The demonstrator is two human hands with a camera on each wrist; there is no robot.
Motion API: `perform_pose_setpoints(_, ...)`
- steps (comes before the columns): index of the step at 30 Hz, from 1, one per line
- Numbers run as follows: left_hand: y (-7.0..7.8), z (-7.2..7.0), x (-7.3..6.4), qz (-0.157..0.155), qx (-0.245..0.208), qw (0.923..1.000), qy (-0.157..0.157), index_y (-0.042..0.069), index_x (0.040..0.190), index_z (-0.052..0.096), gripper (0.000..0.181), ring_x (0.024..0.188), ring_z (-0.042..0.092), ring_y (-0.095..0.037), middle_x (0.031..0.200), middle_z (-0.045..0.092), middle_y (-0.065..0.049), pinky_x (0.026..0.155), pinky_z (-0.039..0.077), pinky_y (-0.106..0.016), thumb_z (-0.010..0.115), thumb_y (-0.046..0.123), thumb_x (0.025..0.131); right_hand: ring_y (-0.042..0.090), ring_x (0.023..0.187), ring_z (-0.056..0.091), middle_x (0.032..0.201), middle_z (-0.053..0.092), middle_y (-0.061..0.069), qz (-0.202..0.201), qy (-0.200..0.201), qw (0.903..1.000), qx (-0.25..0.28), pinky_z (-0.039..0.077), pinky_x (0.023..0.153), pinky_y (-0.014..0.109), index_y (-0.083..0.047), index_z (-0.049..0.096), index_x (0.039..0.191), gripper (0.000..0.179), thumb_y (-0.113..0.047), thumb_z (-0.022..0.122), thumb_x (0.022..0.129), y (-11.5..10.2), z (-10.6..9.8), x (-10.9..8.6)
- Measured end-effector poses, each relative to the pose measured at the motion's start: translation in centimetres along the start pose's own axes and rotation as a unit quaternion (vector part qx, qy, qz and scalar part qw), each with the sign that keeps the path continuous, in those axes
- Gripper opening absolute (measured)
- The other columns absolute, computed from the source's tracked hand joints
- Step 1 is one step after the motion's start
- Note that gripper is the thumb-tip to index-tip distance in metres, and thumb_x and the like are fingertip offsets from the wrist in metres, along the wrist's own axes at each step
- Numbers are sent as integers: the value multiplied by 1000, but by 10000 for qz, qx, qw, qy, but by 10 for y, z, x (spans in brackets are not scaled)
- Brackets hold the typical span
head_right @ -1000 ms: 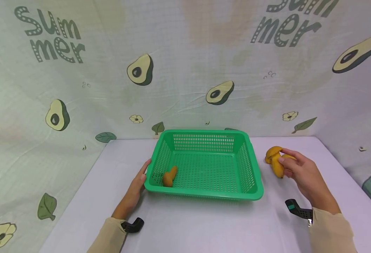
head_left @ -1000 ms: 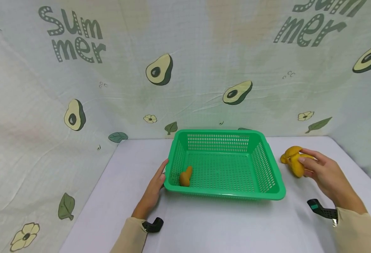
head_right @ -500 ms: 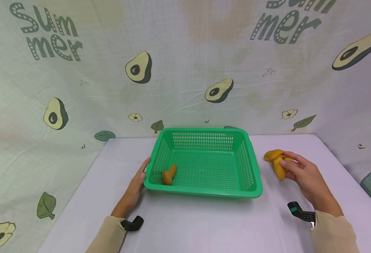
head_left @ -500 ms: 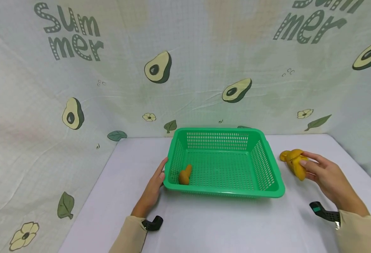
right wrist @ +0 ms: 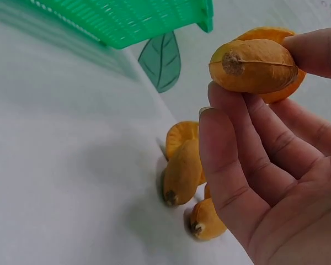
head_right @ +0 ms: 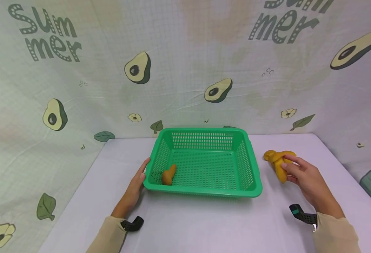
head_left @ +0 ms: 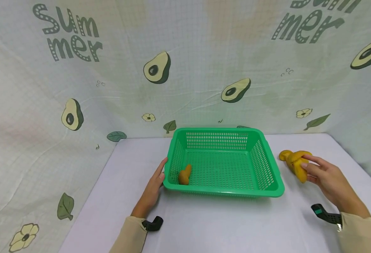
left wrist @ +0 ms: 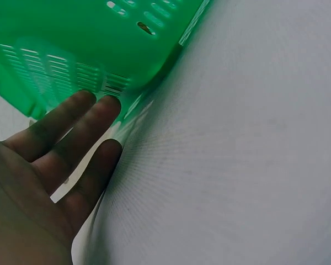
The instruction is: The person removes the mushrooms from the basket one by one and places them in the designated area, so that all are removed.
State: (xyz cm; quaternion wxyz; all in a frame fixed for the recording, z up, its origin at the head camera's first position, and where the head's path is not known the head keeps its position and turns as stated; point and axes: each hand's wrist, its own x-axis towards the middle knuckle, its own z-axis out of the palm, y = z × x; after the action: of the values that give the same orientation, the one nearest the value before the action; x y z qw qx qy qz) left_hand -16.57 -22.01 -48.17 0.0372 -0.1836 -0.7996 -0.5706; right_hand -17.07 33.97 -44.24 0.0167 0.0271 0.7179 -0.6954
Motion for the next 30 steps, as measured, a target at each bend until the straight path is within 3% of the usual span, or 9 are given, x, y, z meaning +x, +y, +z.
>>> perform_pose_setpoints(12,3,-1,0,-14,38,10000,-3,25,161,22,50,150,17,-29,165,20,-3,114,20,-63,27,25,111,1,83,58,99,55,-27,373,212,9936,-1049,54,70,19,-25,51,137,39,-27,64,100,16,-10,-10)
perform_pose_setpoints(18,-1,-1,0,-46,7,10000,13,29,161,22,50,150,19,-27,165,21,0,113,24,-63,26,30,111,1,82,58,96,57,-29,392,274,9862,-1583,54,70,20,-2,36,151,65,-33,63,101,21,-13,-13)
perform_pose_setpoints(22,-1,-1,1,-86,-17,10000,5,31,161,21,50,149,21,-26,165,21,2,111,27,-63,26,32,111,2,83,60,96,57,-29,388,279,9816,-1849,56,71,21,4,29,153,75,-37,62,100,24,-19,-14)
perform_pose_setpoints(26,-1,-1,1,-74,-3,10000,16,31,161,22,50,149,22,-27,165,21,1,111,27,-63,26,31,111,2,81,60,97,59,-23,372,322,9722,-2290,55,69,22,7,28,152,75,-39,59,101,25,-22,-15)
perform_pose_setpoints(30,0,-1,1,-66,-3,10000,13,27,161,22,50,149,21,-29,165,21,-3,111,26,-64,25,30,111,3,80,61,110,66,3,451,357,9574,-2831,54,66,24,9,27,152,79,-44,57,102,25,-23,-14)
